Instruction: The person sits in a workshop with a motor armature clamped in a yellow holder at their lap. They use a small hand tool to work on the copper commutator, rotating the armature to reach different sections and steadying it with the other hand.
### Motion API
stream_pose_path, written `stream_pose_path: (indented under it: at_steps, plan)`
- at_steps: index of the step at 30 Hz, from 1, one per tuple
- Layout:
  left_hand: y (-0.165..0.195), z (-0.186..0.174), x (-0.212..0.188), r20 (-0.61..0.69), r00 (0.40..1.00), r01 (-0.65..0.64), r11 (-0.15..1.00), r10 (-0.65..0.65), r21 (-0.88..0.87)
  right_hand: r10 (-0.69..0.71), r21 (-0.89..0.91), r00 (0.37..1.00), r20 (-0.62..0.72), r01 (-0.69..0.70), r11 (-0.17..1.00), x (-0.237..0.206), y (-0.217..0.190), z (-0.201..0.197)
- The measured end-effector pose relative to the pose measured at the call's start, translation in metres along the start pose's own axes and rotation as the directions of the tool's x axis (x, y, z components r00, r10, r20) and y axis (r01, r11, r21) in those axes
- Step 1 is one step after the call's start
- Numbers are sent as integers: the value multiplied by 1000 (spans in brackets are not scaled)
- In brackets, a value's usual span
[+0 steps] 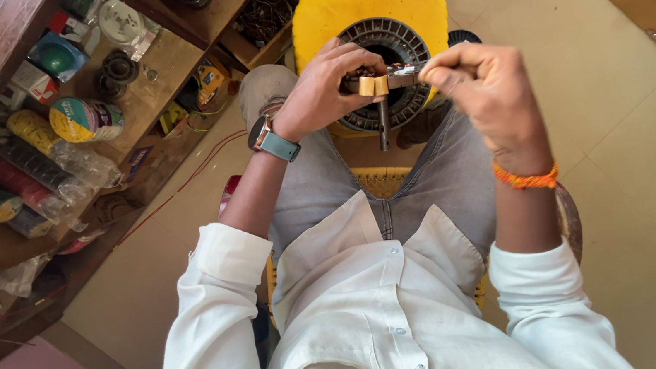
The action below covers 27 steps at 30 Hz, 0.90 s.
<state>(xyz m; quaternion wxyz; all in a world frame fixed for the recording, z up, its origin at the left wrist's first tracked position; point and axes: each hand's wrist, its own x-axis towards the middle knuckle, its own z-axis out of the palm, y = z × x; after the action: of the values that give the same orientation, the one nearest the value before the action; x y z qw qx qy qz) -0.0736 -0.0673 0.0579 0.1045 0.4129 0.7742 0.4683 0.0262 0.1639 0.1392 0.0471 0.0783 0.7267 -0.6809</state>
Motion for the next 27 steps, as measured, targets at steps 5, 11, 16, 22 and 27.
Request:
stream_pose_path:
  at_steps: [5,11,16,22,27]
  plan:
    - [-8,5,0,-32,999,-37,999,38,17,-77,-154,993,86,90,984,-17,6,37]
    - [-11,3,3,7,999,-44,999,44,-30,-159,-426,985,-72,113,898,-43,39,56]
    - [-17,4,8,72,996,-48,998,50,-32,-467,-553,878,-101,340,760,-70,101,63]
    - [-26,-1,21,138,980,-154,986,144,64,-519,-661,842,-148,306,685,-68,150,58]
    - [-11,-20,34,176,959,-242,965,222,100,-523,-681,845,-114,316,660,-61,137,69]
